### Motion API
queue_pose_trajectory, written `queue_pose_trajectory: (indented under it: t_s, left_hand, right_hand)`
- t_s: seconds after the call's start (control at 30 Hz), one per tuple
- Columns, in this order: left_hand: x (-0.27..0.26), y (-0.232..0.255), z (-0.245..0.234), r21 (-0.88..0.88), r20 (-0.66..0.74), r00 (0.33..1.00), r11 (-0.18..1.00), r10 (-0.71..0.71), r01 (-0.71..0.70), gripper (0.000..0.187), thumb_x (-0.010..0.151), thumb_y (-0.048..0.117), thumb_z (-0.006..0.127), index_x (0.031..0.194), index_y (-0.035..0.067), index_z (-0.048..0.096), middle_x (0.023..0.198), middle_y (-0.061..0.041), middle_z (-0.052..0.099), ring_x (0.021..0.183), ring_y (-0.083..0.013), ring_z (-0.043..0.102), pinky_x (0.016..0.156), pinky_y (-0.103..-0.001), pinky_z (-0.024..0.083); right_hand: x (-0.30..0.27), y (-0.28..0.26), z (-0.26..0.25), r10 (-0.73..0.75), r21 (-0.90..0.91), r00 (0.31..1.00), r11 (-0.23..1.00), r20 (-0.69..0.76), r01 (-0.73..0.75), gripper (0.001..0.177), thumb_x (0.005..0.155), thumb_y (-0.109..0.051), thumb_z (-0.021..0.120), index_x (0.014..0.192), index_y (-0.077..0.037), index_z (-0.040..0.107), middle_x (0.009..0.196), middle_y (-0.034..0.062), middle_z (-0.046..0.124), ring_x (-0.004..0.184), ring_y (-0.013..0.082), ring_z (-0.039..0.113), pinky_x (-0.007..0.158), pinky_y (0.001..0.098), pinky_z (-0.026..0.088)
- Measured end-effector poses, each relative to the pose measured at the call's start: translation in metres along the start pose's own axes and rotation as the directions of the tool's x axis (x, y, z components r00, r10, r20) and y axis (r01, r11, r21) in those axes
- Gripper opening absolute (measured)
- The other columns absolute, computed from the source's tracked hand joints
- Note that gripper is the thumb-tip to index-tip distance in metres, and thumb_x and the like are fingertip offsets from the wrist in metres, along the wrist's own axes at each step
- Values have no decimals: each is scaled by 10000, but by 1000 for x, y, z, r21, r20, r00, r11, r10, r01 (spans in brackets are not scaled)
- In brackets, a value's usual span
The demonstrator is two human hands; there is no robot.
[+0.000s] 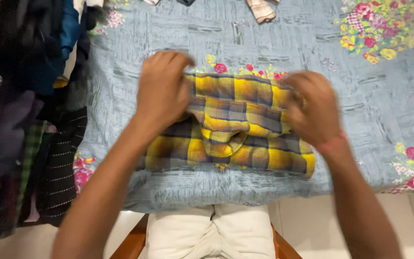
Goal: The person folds a yellow and gray plaid shirt by buttoning it, aligning the sleeves, and folding it into a compact rectangle. They then pick up a gray security uniform shirt, lay it flat, and begin buttoning it.
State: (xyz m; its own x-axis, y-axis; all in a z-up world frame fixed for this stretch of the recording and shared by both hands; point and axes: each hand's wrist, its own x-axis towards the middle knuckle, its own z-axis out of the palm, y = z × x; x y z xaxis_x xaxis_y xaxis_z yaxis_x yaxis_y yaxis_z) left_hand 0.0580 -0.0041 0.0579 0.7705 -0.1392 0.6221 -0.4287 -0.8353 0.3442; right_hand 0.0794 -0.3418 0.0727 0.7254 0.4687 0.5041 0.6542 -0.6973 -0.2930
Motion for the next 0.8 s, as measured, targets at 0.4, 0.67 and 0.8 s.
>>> queue_pose_trajectory:
  t_s: [0.4,0.67,0.8]
  left_hand:
    - [-81,15,78,228,302,929,962,-215,149,809,951,637,492,1542,88,434,1639,-248,266,1523,-471,146,1212,-622,51]
    - [-72,-9,52,209,259,910,939,-323,273,922,902,721,511,1573,101,389,1660,-294,188,1540,-476,78,1181,-656,10]
    - [-58,1,39,281,317,886,926,-337,251,894,923,707,495,1581,115,371,1641,-305,188,1521,-496,105,1180,-659,7]
  right_hand:
    - [-23,-12,128,193,-282,966,949,170,-140,770,970,-511,559,1514,14,409,1591,234,384,1489,402,319,1228,559,182]
    - [-59,54,94,389,-391,918,860,81,-329,757,995,-495,543,1562,-12,403,1641,218,323,1524,392,249,1183,643,137]
    - [-63,60,99,387,-302,922,883,30,-360,720,995,-465,564,1524,8,439,1630,235,338,1516,415,267,1173,612,196]
